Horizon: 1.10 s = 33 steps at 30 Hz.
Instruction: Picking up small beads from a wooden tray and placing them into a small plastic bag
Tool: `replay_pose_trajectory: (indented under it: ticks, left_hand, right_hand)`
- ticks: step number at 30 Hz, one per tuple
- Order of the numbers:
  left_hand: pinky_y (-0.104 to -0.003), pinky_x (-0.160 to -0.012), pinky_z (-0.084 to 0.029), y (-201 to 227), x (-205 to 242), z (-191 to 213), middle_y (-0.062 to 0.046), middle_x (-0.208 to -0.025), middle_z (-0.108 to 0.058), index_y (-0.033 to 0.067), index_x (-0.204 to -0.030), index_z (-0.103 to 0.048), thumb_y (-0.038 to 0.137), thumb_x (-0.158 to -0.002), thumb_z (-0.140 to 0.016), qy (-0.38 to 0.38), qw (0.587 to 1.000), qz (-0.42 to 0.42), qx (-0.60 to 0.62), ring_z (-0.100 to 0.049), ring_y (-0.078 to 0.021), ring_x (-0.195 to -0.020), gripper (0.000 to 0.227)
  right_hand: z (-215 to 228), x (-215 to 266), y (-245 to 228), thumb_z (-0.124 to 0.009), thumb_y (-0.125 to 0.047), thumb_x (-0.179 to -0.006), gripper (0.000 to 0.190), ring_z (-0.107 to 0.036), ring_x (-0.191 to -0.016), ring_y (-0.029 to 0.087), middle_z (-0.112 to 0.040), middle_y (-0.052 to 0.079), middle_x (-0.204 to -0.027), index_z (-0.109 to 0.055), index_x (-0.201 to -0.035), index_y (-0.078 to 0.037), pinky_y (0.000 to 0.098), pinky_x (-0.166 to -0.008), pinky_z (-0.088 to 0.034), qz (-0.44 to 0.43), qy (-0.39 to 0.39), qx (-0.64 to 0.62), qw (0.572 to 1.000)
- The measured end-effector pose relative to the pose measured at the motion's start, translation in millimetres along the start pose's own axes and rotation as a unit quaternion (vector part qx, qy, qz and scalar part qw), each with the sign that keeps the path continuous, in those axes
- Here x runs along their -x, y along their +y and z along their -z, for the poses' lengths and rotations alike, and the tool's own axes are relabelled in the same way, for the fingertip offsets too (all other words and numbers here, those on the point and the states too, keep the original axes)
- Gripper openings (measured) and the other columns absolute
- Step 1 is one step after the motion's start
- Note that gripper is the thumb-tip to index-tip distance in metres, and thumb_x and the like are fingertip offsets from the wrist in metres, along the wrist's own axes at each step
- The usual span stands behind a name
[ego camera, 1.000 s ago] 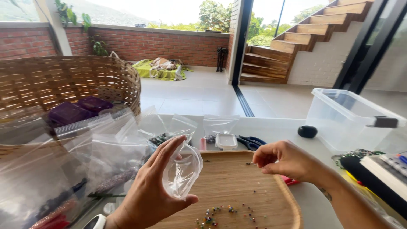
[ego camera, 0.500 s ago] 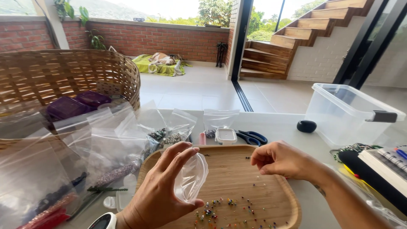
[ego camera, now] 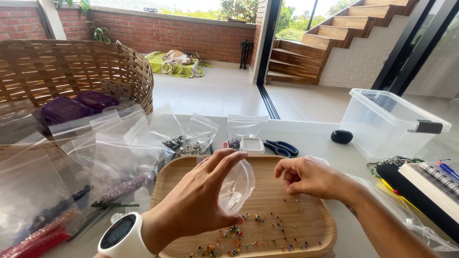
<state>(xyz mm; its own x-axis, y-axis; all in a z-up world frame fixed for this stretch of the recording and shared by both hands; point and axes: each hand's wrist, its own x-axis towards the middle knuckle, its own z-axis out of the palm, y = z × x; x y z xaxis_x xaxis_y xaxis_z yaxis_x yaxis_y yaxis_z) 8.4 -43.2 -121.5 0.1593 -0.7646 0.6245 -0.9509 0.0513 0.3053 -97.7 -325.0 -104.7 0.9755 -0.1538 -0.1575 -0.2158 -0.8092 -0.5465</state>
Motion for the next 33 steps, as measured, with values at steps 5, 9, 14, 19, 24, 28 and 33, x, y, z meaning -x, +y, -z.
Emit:
replay_pose_trajectory:
  ticks: [5,9,14,19,24,28,33]
  left_hand:
    - [-0.049,-0.095,-0.049,-0.8,-4.0,-7.8,-0.014,-0.145,-0.051,0.0103,-0.147,-0.041,0.028,-0.049,-0.104,-0.029,0.999,0.014,0.004,-0.060,-0.0396,-0.121,0.118]
    - [-0.050,-0.083,-0.055,-5.2,6.4,-12.7,-0.009,-0.144,-0.052,0.0147,-0.148,-0.038,0.030,-0.051,-0.099,-0.010,0.996,0.074,0.044,-0.065,-0.0332,-0.113,0.116]
    - [-0.043,-0.089,-0.054,-10.7,16.7,-7.7,-0.010,-0.142,-0.052,0.0151,-0.150,-0.037,0.033,-0.054,-0.099,0.001,0.992,0.098,0.078,-0.072,-0.0250,-0.099,0.116]
    - [-0.043,-0.085,-0.055,-12.5,18.8,-8.3,-0.007,-0.144,-0.053,0.0174,-0.149,-0.039,0.040,-0.057,-0.100,-0.002,0.989,0.131,0.064,-0.073,-0.0211,-0.100,0.114]
    - [-0.037,-0.087,-0.057,-23.6,21.9,-16.4,-0.007,-0.144,-0.054,0.0164,-0.150,-0.039,0.039,-0.057,-0.101,0.016,0.991,0.111,0.074,-0.074,-0.0184,-0.094,0.113]
    - [-0.043,-0.088,-0.056,-19.3,21.1,-17.7,-0.004,-0.151,-0.048,0.0214,-0.154,-0.036,0.032,-0.053,-0.105,-0.037,0.986,0.153,0.063,-0.073,-0.0218,-0.097,0.122]
    - [-0.046,-0.089,-0.053,-19.4,20.7,-19.2,-0.002,-0.150,-0.049,0.0227,-0.152,-0.037,0.032,-0.053,-0.104,-0.046,0.984,0.163,0.049,-0.074,-0.0217,-0.100,0.121]
  right_hand:
    - [-8.3,22.4,-56.5,-0.075,0.002,-0.086,0.041,-0.067,-0.076,0.011,-0.071,0.001,-0.080,-0.069,-0.124,-0.013,0.0258,-0.076,-0.057,0.093,0.081,-0.124,0.985]
    - [-33.9,30.0,-90.5,-0.079,-0.001,-0.084,0.049,-0.065,-0.074,0.009,-0.071,-0.003,-0.081,-0.063,-0.127,-0.018,0.0249,-0.077,-0.056,0.282,0.162,-0.078,0.942]
    - [-15.8,22.9,-65.1,-0.080,0.001,-0.082,0.037,-0.072,-0.079,0.008,-0.078,-0.002,-0.088,-0.074,-0.116,-0.013,0.0204,-0.082,-0.062,0.288,0.228,-0.134,0.920]
    - [20.5,20.0,-20.5,-0.079,0.002,-0.078,0.031,-0.066,-0.072,0.011,-0.073,0.000,-0.078,-0.073,-0.105,-0.013,0.0259,-0.069,-0.052,-0.049,-0.024,0.077,0.996]
    - [10.1,14.9,-22.9,-0.074,0.002,-0.074,0.034,-0.071,-0.071,0.009,-0.080,-0.002,-0.076,-0.070,-0.104,-0.014,0.0254,-0.071,-0.054,-0.071,-0.045,0.100,0.991]
    - [7.7,12.4,-21.8,-0.073,0.000,-0.073,0.036,-0.070,-0.068,0.008,-0.082,-0.003,-0.073,-0.067,-0.104,-0.017,0.0248,-0.075,-0.051,-0.061,-0.040,0.113,0.991]
    - [7.7,12.9,-24.4,-0.076,-0.005,-0.076,0.037,-0.070,-0.073,0.009,-0.081,-0.005,-0.076,-0.066,-0.108,-0.021,0.0264,-0.076,-0.050,-0.074,-0.045,0.141,0.986]
